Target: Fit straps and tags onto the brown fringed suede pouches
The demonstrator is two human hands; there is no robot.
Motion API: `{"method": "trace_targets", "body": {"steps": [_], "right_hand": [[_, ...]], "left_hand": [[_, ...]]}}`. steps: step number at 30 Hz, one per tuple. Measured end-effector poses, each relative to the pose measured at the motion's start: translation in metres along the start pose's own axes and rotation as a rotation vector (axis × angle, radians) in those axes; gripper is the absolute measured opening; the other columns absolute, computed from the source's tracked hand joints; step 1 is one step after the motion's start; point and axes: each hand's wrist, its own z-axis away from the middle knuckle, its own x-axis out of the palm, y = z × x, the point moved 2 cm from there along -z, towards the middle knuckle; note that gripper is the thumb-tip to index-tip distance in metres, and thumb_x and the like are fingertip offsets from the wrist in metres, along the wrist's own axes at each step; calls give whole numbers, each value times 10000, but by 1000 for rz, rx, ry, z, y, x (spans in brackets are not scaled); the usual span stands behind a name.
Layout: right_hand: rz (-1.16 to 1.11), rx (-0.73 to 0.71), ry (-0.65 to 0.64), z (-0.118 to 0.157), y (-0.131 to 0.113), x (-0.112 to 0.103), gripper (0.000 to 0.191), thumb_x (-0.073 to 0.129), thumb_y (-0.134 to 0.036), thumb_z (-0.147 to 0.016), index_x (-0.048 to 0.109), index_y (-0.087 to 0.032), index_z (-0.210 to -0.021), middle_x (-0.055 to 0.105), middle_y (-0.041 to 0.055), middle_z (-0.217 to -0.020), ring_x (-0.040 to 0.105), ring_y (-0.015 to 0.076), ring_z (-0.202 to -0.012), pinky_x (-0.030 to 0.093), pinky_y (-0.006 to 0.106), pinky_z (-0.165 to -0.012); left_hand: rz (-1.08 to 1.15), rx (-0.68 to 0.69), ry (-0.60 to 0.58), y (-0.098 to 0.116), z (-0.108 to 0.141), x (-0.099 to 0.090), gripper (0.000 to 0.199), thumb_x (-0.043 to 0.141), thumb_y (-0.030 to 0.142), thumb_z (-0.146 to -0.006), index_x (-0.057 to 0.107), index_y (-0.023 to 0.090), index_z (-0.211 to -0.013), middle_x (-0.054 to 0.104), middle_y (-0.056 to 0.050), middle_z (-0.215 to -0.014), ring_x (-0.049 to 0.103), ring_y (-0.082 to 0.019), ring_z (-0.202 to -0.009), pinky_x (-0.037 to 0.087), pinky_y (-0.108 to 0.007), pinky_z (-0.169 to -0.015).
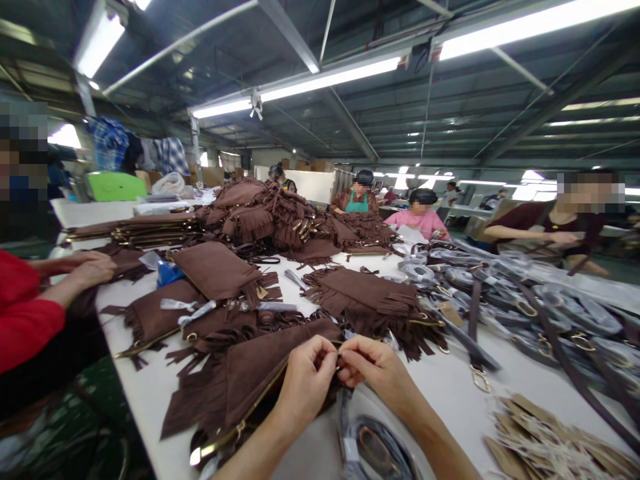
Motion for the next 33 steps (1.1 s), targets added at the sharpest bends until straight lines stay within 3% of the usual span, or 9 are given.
{"method": "trace_targets", "body": {"steps": [5, 11, 20, 24, 27, 29, 30, 31, 33], "right_hand": [[225, -87, -43, 1, -2, -2, 223, 556, -399, -849, 632, -209, -761, 663, -9, -619, 655, 163, -566, 525, 262, -546], [677, -440, 17, 5, -14, 2, 244, 480, -200, -891, 569, -211, -664, 597, -12, -618, 557, 142, -595, 384, 248, -589], [716, -448, 26, 2, 0, 13, 254, 439, -147, -890, 519, -210, -657, 563, -15, -630, 512, 135, -599, 331, 240, -579], [697, -344, 21, -1, -3, 12, 271, 417, -160, -897, 564, -212, -676, 594, -11, -603, 554, 143, -590, 374, 241, -593], [758, -234, 34, 14, -22, 4, 207, 431, -193, -891, 634, -202, -857, 672, 41, -811, 625, 178, -743, 451, 277, -714], [861, -134, -1, 37, -34, -1, 198, 536, -236, -830, 633, -196, -999, 656, 87, -1038, 640, 214, -862, 480, 325, -798], [906, -64, -53, 51, -35, -3, 288, 607, -264, -780, 622, -200, -1060, 628, 104, -1134, 645, 234, -904, 493, 346, -823], [938, 4, -120, 67, -34, -3, 413, 676, -279, -716, 608, -214, -1119, 591, 115, -1230, 645, 255, -958, 503, 363, -852], [1008, 90, -214, 94, -22, -2, 639, 772, -253, -590, 595, -230, -1203, 469, 142, -1420, 590, 319, -1135, 495, 392, -936]], "left_hand": [[-108, 56, -6, -2, 2, 0, 159, 480, 224, -839, 533, 187, -693, 562, 6, -668, 513, -140, -637, 361, -224, -609], [-350, 128, 2, -4, 6, 0, 148, 428, 172, -850, 492, 212, -722, 569, -13, -705, 530, -170, -669, 345, -264, -631], [-506, 100, 10, -12, 5, 4, 174, 400, 147, -865, 478, 215, -724, 580, -28, -712, 553, -188, -680, 352, -281, -626], [-556, 107, -47, -11, 0, 5, 190, 417, 142, -877, 533, 206, -741, 609, -34, -738, 582, -190, -709, 399, -279, -653], [-565, 223, -155, 5, 5, -7, 197, 445, 115, -870, 603, 204, -950, 653, -48, -962, 613, -193, -896, 466, -281, -792], [-675, 326, -222, 20, 16, -26, 407, 512, 86, -820, 532, 220, -1205, 557, -73, -1266, 541, -219, -1133, 444, -324, -961], [-761, 350, -241, 25, 22, -38, 525, 557, 89, -789, 472, 224, -1290, 475, -87, -1366, 478, -245, -1219, 411, -363, -1026], [-855, 341, -255, 29, 29, -53, 599, 603, 108, -760, 440, 219, -1325, 432, -101, -1399, 437, -273, -1256, 390, -401, -1055], [-1025, 245, -311, 28, 42, -82, 565, 652, 173, -730, 489, 185, -1271, 493, -125, -1298, 473, -308, -1194, 422, -448, -1014]]}}
